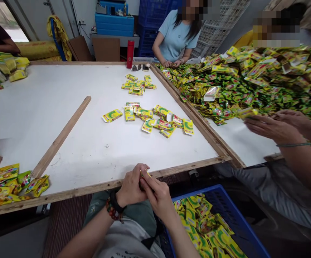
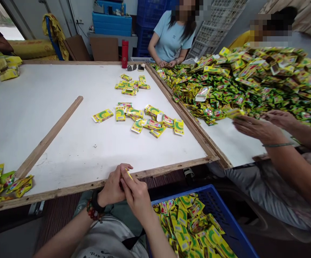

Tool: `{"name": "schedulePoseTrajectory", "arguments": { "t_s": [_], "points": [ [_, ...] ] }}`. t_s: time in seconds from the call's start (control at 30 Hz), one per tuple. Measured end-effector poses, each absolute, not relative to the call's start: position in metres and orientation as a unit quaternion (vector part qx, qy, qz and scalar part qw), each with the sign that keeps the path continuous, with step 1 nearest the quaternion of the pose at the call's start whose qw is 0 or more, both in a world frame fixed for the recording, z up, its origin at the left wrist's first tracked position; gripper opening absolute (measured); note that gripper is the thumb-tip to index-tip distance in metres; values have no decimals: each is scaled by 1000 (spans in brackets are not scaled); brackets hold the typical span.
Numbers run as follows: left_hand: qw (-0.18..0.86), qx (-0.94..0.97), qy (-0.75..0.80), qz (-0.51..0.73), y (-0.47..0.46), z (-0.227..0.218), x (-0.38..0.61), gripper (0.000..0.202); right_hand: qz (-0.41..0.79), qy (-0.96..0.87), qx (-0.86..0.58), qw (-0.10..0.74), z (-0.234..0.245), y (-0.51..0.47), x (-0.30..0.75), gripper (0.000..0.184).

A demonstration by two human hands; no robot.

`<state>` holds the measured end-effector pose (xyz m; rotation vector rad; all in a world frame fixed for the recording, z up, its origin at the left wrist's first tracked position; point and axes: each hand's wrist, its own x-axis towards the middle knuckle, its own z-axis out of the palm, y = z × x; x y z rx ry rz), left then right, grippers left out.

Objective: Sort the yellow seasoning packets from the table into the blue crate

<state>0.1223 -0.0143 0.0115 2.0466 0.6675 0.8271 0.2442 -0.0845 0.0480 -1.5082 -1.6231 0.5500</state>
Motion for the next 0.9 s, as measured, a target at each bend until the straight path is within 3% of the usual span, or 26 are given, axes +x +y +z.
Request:
{"name": "schedulePoseTrajectory", "arguments": {
  "t_s": [0.07,0.13,0.2,0.27,0.47,0.6,0.73,0.8,0.9],
  "points": [
    [396,855,205,264,3,22,111,56,205,-625,-659,366,50,-107,269,40],
    [347,896,193,201,40,32,102,50,181,-574,-763,237,49,-134,306,39],
    [276,905,280,161,93,41,98,41,170,-518,-835,75,44,-155,342,38],
    [199,865,446,114,153,48,100,46,176,-509,-842,26,37,-164,362,40],
    [176,826,525,104,250,59,115,51,199,-627,-720,221,21,-123,321,39],
    [195,852,482,55,219,65,117,43,90,-635,-691,334,17,-87,291,44],
    [290,905,311,6,142,81,109,37,21,-661,-657,362,24,-54,269,64],
    [320,904,274,77,102,89,104,37,75,-689,-614,378,29,-43,255,62],
    [316,827,367,287,54,88,103,64,211,-639,-579,460,27,-40,231,43]
  ]
}}
